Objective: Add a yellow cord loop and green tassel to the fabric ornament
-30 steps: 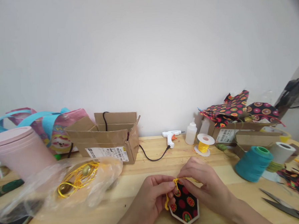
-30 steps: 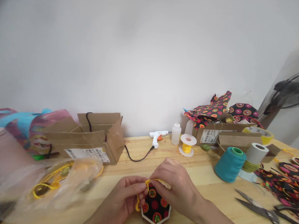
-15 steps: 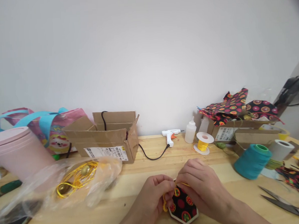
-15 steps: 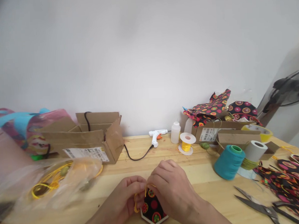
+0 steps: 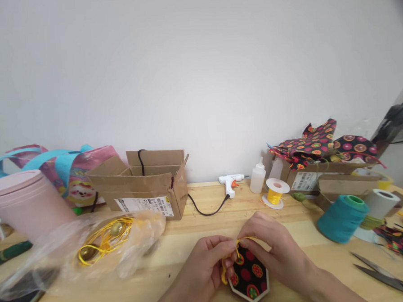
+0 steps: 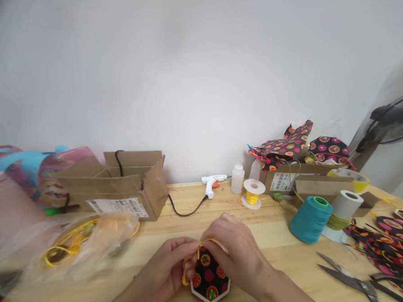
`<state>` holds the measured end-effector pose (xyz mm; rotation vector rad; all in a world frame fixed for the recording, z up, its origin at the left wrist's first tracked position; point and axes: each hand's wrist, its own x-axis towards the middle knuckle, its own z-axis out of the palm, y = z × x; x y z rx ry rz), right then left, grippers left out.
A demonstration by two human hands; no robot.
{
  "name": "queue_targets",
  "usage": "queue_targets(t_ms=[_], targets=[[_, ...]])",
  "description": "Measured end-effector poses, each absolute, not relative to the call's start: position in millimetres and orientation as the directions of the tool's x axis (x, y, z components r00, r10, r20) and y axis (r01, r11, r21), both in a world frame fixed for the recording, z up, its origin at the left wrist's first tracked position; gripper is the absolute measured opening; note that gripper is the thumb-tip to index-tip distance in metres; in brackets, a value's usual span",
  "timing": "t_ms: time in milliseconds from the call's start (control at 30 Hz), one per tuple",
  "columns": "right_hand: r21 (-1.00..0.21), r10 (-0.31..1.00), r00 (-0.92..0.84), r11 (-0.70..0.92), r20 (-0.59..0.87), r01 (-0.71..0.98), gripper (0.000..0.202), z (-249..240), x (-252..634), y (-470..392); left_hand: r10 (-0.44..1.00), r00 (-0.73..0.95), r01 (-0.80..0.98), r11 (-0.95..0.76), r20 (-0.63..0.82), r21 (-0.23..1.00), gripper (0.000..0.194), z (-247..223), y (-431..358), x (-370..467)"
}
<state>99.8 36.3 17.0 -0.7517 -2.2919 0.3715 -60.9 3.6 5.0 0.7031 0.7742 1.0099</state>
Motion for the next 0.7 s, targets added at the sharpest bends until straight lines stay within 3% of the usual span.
queue_targets(t_ms=[67, 167, 300, 433, 700], targets=[[-0.444, 0.602, -0.535, 0.799, 0.593, 0.407, 0.018, 17.4, 102.1, 37.6, 0.913, 0.343, -0.488, 0.374, -0.221, 0.789, 0.020, 5.0, 4.1, -61.8], [-0.318, 0.504, -0.459, 0.848, 0.732, 0.424, 0.024, 18.7, 104.4, 36.8, 0.916, 0.330, -0.524, 0.381, -0.231, 0.762, 0.020, 3.1, 5.7, -62.9], [-0.153, 0.403, -0.599, 0.892, 0.692, 0.424, 0.022, 18.5, 102.4, 33.7, 0.918, 0.323, -0.559, 0.382, -0.231, 0.736, 0.016, 1.4, 6.4, -63.2], [-0.167, 0.421, -0.655, 0.895, 0.627, 0.414, 0.026, 16.0, 98.5, 33.7, 0.921, 0.319, -0.558, 0.372, -0.223, 0.741, 0.013, 1.1, 4.7, -63.2], [-0.128, 0.376, -0.640, 0.908, 0.670, 0.399, 0.025, 15.9, 98.5, 35.0, 0.920, 0.321, -0.577, 0.378, -0.224, 0.724, 0.011, 3.2, 4.4, -64.8]])
